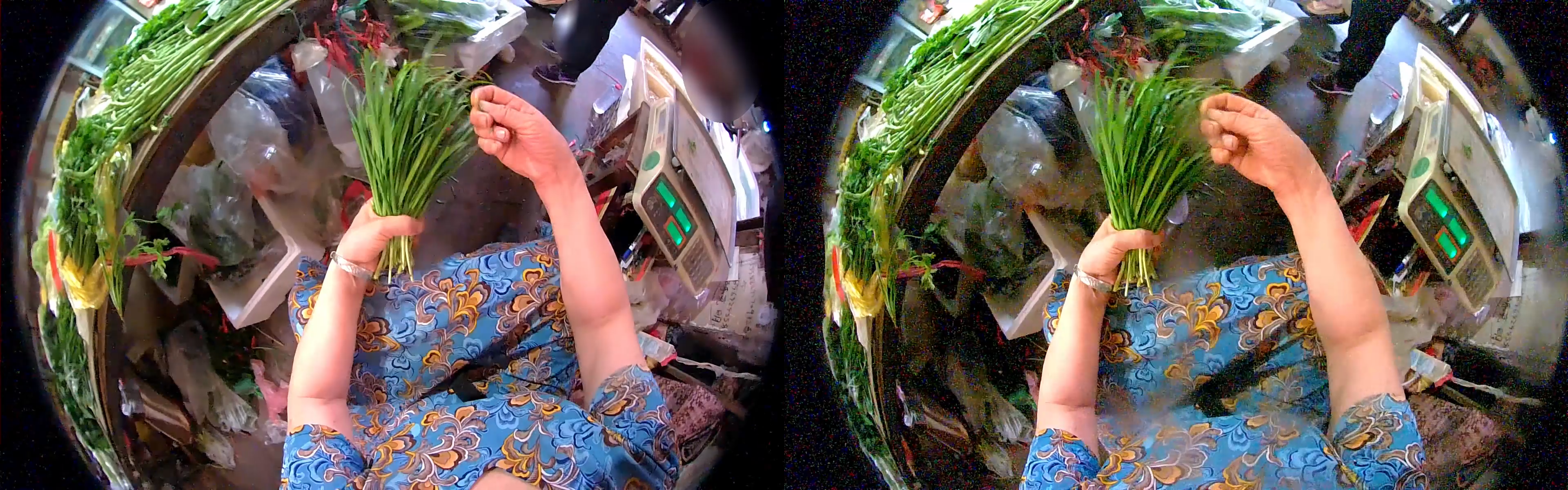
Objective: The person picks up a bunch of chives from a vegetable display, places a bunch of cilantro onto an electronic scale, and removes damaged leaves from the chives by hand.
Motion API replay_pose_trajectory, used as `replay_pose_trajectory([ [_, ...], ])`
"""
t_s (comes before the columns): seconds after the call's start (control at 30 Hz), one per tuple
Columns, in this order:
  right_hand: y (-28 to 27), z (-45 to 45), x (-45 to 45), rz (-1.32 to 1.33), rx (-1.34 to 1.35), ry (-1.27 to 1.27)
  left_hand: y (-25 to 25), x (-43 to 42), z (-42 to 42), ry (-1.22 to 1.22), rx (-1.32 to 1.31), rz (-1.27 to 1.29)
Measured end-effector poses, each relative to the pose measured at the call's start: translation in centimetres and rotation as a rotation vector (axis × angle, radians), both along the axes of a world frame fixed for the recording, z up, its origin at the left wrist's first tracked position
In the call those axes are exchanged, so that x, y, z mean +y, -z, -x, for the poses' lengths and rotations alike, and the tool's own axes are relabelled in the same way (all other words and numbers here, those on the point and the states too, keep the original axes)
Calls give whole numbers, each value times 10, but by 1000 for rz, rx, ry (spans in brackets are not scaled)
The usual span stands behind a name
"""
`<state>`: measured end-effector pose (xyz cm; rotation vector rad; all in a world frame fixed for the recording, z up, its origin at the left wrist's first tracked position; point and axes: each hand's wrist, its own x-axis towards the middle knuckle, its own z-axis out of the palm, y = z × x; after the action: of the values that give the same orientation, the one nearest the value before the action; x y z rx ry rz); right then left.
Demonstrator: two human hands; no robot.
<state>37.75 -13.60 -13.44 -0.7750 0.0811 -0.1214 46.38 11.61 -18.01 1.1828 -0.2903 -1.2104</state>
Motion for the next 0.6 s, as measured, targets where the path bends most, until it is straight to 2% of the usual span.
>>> replay_pose_trajectory([
  [0.13, 9, 3, 15, 189, 71, -79, -9, 0, -3, -102, 35, 8],
  [0.2, 17, 2, 24, 191, 126, -76, -13, -2, -3, -189, 53, 49],
  [0.27, 25, -2, 30, 417, 162, -110, -13, -1, -7, -168, 31, 70],
  [0.4, 21, -3, 41, 452, 304, -170, -20, -3, -4, -221, -37, 92],
  [0.47, 24, -3, 38, 510, 263, -165, -25, -3, -2, -207, -32, 194],
  [0.6, 14, 4, 30, 515, 203, -151, -22, 4, -3, -216, -12, 164],
])
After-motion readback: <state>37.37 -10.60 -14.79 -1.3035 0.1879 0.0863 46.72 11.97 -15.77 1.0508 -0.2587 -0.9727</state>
